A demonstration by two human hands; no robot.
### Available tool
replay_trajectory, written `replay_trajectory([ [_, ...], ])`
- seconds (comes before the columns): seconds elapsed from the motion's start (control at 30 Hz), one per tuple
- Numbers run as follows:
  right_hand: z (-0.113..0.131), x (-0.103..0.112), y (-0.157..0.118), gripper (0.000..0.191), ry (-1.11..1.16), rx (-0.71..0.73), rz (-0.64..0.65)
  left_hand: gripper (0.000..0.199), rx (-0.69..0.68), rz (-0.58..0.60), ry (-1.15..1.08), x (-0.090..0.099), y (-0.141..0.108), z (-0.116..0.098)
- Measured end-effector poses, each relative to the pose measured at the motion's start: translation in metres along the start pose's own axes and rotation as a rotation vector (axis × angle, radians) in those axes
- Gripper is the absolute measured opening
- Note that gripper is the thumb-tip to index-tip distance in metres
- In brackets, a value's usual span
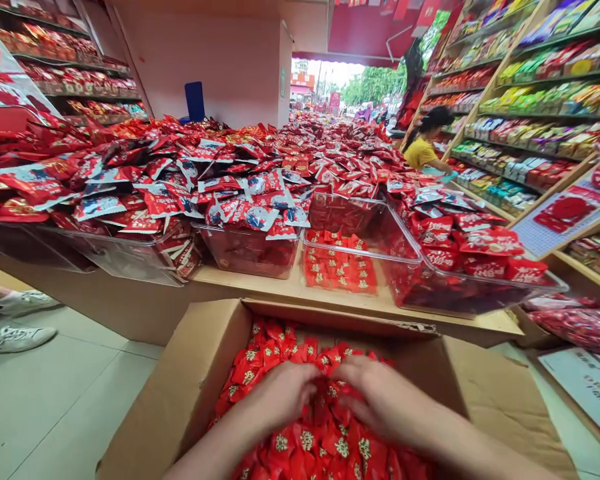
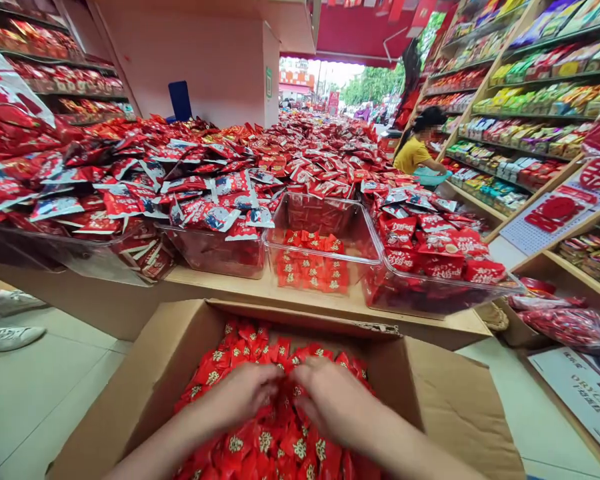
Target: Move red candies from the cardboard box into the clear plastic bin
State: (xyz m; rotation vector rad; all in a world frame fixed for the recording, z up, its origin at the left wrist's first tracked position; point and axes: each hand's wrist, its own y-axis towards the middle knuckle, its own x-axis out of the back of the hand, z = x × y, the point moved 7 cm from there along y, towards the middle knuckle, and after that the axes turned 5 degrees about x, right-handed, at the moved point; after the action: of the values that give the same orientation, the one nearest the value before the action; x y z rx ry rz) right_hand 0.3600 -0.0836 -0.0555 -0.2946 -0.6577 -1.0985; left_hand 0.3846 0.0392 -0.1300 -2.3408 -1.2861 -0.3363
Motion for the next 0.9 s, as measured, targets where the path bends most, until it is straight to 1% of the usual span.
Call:
replay_trajectory([
  [0.07, -0.032, -0.028, -0.012, 0.024, 0.128, -0.112, -0.009, 0.022, 0.007, -0.048, -0.146, 0.003, 0.006, -0.003],
  [0.13, -0.049, -0.042, -0.008, 0.028, 0.341, -0.194, -0.037, 0.024, 0.024, -0.089, -0.321, 0.005, 0.011, -0.007],
  [0.2, -0.051, -0.048, 0.002, 0.028, 0.604, -0.261, -0.053, 0.019, 0.029, -0.135, -0.471, 0.008, 0.012, -0.009],
  [0.23, -0.049, -0.049, 0.007, 0.028, 0.724, -0.288, -0.070, 0.017, 0.022, -0.157, -0.511, 0.010, 0.012, -0.011],
  [0.33, -0.046, -0.050, 0.012, 0.035, 0.998, -0.378, -0.137, 0.011, -0.025, -0.264, -0.532, 0.020, 0.009, -0.014],
  [0.4, -0.050, -0.052, 0.010, 0.040, 1.106, -0.426, -0.208, 0.009, -0.053, -0.320, -0.520, 0.024, 0.006, -0.016],
  [0.47, -0.055, -0.053, 0.006, 0.042, 1.122, -0.434, -0.281, 0.009, -0.060, -0.306, -0.541, 0.021, 0.006, -0.018],
  [0.53, -0.058, -0.053, 0.005, 0.037, 1.058, -0.404, -0.311, 0.016, -0.039, -0.257, -0.604, 0.014, 0.006, -0.017],
  [0.6, -0.061, -0.052, 0.005, 0.032, 0.985, -0.378, -0.325, 0.026, 0.031, -0.213, -0.677, 0.007, 0.007, -0.012],
  [0.7, -0.063, -0.049, 0.006, 0.030, 0.936, -0.352, -0.351, 0.026, 0.157, -0.185, -0.734, 0.003, 0.008, -0.002],
  [0.77, -0.063, -0.046, 0.006, 0.030, 0.938, -0.333, -0.363, 0.022, 0.167, -0.206, -0.734, 0.007, 0.008, -0.002],
  [0.9, -0.061, -0.037, 0.005, 0.029, 0.952, -0.313, -0.404, 0.018, 0.114, -0.265, -0.748, 0.015, 0.007, -0.010],
])
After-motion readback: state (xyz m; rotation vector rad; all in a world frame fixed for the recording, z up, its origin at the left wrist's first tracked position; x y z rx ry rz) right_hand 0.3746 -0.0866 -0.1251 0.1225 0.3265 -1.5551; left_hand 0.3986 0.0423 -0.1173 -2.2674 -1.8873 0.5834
